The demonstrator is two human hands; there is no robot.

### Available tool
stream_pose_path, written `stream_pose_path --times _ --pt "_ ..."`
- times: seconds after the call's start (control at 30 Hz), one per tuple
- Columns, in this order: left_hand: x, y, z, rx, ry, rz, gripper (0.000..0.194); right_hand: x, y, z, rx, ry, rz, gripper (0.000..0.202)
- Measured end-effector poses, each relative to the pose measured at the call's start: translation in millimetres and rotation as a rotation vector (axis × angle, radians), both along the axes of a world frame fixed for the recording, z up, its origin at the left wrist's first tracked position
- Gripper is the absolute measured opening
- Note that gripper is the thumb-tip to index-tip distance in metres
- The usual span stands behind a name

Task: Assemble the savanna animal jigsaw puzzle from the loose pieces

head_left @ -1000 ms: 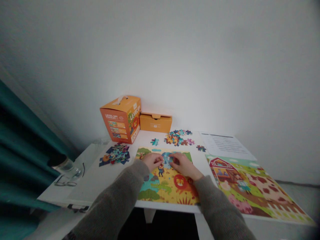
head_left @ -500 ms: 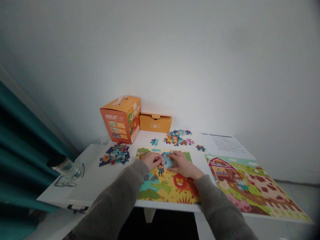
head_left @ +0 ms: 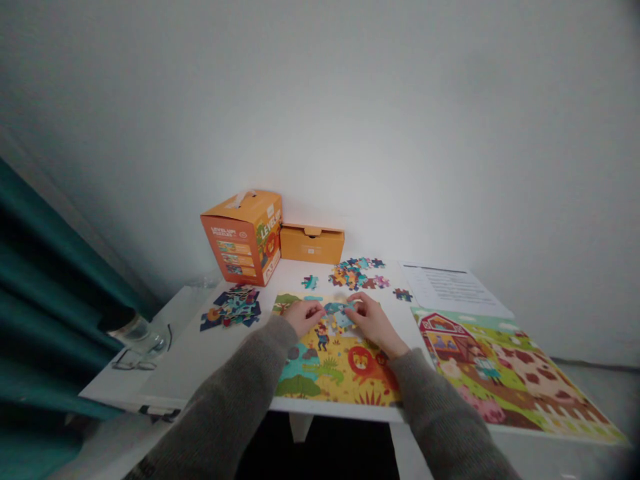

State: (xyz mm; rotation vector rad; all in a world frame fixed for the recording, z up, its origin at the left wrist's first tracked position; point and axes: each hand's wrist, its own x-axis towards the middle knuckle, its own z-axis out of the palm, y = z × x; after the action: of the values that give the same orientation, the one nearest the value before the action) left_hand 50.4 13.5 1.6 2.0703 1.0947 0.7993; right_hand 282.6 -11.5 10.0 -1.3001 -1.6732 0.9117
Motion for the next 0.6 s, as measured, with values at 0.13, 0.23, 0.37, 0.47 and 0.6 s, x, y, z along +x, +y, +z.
stream_pose_path --times 0.13,0.23,0.37,0.47,0.6 --pt "0.6 -1.8 5.3 -0.02 -0.003 0.013 0.03 -5.1 -3.3 -4.1 -0.017 -0.095 -0.049 0.022" --pt "1.1 -2.8 7.0 -0.02 -0.012 0.007 0.032 -6.8 -5.0 -5.1 0.002 -0.162 -0.085 0.022" --pt "1.0 -2.9 6.9 -0.012 -0.028 0.0 0.033 -6.1 -4.3 -5.3 0.105 -0.313 -0.108 0.018" --pt "0.5 -2.4 6.5 0.0 -0.027 0.008 0.03 -5.1 -3.3 -5.3 0.12 -0.352 -0.076 0.013" --pt "-0.1 -1.9 5.5 0.014 -0.024 -0.001 0.028 -4.9 -3.2 -4.0 0.085 -0.315 -0.056 0.012"
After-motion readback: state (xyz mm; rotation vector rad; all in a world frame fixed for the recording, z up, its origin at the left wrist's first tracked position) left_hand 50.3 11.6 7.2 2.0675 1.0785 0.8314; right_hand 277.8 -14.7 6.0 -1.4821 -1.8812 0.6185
